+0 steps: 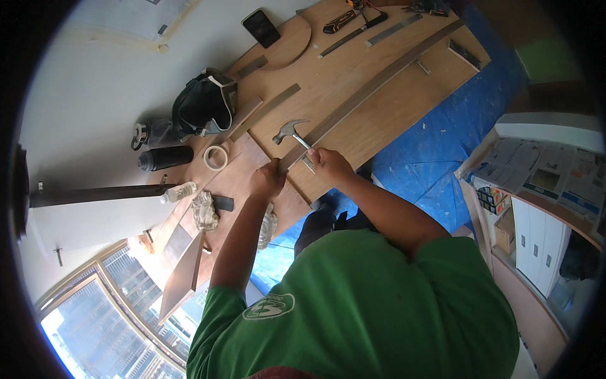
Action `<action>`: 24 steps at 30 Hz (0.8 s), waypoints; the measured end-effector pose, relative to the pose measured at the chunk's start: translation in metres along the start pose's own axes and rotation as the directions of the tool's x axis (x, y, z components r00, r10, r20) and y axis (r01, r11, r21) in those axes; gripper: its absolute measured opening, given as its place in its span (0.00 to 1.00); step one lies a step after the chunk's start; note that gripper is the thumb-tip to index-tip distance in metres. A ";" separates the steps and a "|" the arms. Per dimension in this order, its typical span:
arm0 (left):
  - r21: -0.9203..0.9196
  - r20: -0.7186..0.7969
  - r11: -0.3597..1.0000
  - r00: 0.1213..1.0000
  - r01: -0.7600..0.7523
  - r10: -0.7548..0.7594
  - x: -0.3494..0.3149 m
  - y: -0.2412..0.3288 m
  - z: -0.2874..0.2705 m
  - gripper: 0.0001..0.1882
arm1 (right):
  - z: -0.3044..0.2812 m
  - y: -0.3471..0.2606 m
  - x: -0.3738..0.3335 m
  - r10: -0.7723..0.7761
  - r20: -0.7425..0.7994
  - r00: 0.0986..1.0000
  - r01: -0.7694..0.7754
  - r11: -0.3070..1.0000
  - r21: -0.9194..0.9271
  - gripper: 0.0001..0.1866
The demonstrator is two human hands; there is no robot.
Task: The person assembles wooden parts on a workbench. They position a long wooden strip, align it with a larger board, and use a hammer to secure it. The person also handles a utility knife and other small wooden pieces during the process.
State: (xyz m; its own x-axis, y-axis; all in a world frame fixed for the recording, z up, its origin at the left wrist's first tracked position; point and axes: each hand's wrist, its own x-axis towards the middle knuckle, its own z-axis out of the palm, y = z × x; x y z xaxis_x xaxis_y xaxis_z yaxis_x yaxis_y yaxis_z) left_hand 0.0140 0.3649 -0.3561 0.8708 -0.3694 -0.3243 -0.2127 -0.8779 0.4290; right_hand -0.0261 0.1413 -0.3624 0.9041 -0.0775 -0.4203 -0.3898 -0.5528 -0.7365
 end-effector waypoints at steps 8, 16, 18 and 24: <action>-0.013 0.026 1.000 1.000 -0.015 0.015 -0.004 -0.004 0.004 0.16 | -0.065 0.028 0.044 0.115 -0.262 0.958 -0.110 0.993 0.033 0.31; -0.039 0.086 0.999 0.996 0.016 -0.013 -0.005 -0.009 0.004 0.16 | 0.020 0.008 -0.005 -0.007 -0.169 0.986 0.005 1.000 -0.012 0.30; -0.093 0.039 0.995 0.999 0.037 -0.033 -0.007 -0.018 0.005 0.22 | 0.029 -0.020 -0.020 0.047 -0.101 0.994 -0.048 0.999 -0.008 0.30; -0.373 -0.250 0.902 0.960 -0.217 0.128 -0.033 -0.078 0.042 0.32 | 0.025 -0.028 -0.021 0.115 -0.010 0.993 -0.115 0.993 -0.025 0.30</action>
State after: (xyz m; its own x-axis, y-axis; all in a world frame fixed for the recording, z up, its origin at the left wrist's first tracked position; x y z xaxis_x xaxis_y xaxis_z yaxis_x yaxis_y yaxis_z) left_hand -0.0169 0.4328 -0.4143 0.9193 -0.3910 -0.0458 -0.2159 -0.5980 0.7718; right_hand -0.0387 0.1793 -0.3463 0.8550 -0.1483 -0.4969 -0.4865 -0.5610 -0.6697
